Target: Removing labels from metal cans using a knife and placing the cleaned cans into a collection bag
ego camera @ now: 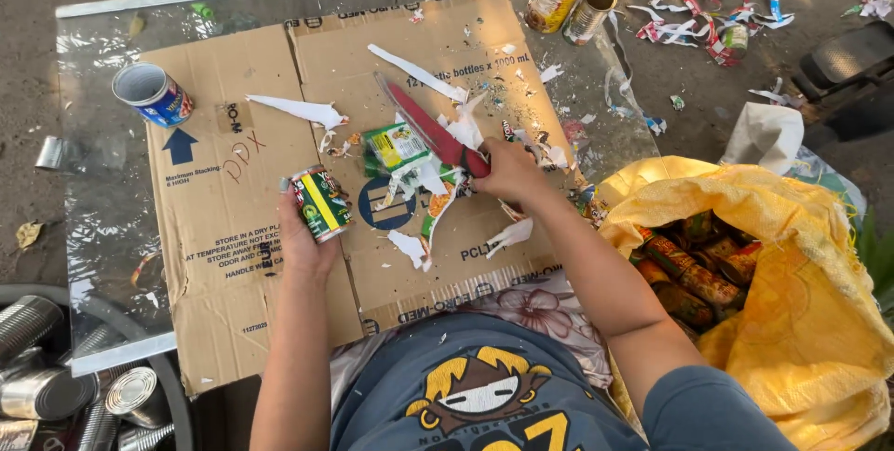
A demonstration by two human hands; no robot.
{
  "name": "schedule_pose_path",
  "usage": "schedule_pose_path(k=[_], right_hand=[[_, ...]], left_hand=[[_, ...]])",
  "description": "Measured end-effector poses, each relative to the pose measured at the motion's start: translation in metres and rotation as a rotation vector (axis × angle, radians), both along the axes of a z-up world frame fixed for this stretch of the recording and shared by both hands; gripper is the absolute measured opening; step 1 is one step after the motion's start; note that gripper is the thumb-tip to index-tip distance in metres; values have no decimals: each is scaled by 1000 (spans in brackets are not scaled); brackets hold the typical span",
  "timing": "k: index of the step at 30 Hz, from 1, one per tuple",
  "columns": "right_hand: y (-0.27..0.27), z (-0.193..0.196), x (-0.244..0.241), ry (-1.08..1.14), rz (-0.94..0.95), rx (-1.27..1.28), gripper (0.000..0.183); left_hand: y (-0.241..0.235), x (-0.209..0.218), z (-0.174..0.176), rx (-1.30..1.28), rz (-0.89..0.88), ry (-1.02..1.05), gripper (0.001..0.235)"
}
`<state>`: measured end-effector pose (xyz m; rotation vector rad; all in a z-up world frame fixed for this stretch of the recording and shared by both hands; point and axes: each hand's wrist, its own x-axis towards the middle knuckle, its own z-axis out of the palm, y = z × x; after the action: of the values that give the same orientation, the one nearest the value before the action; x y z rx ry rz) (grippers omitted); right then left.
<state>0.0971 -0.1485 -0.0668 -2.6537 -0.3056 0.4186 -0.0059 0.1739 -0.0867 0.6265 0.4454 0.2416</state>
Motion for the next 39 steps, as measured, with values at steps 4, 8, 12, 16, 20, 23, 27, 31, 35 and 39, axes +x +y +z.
schedule_pose_path(k=[4,8,12,16,20,23,27,31,35,39], right_hand=[[-6,15,5,-67,-30,140,54],[27,91,-43,-182,-66,189,86],[39,124,-60,-188,-173,142,100],[-12,18,-17,-280,-179,229,50],[17,81,-36,-386,-215,366,48],[18,81,-47,-697,-166,172,50],[15,102,-63,-458,-139,417,55],[29,85,-113,119,-138,685,58],[36,59,-146,95,223,497,53],[23,44,-119,-24,57,324,48]], left_hand=[[2,-3,-16,-47,6,-11,44],[6,-1,-28,-4,-19,-6,45],[7,6,-32,-57,-2,-42,44],[17,6,-33,-129,-66,5,53],[19,6,-30,-172,-62,-16,53],[21,2,-31,-192,-83,-13,55],[20,-4,-9,-337,-143,-189,61],[39,-12,-8,-472,-174,-360,70],[45,-14,-17,-556,-212,-546,70],[41,-16,-11,-526,-203,-522,69]])
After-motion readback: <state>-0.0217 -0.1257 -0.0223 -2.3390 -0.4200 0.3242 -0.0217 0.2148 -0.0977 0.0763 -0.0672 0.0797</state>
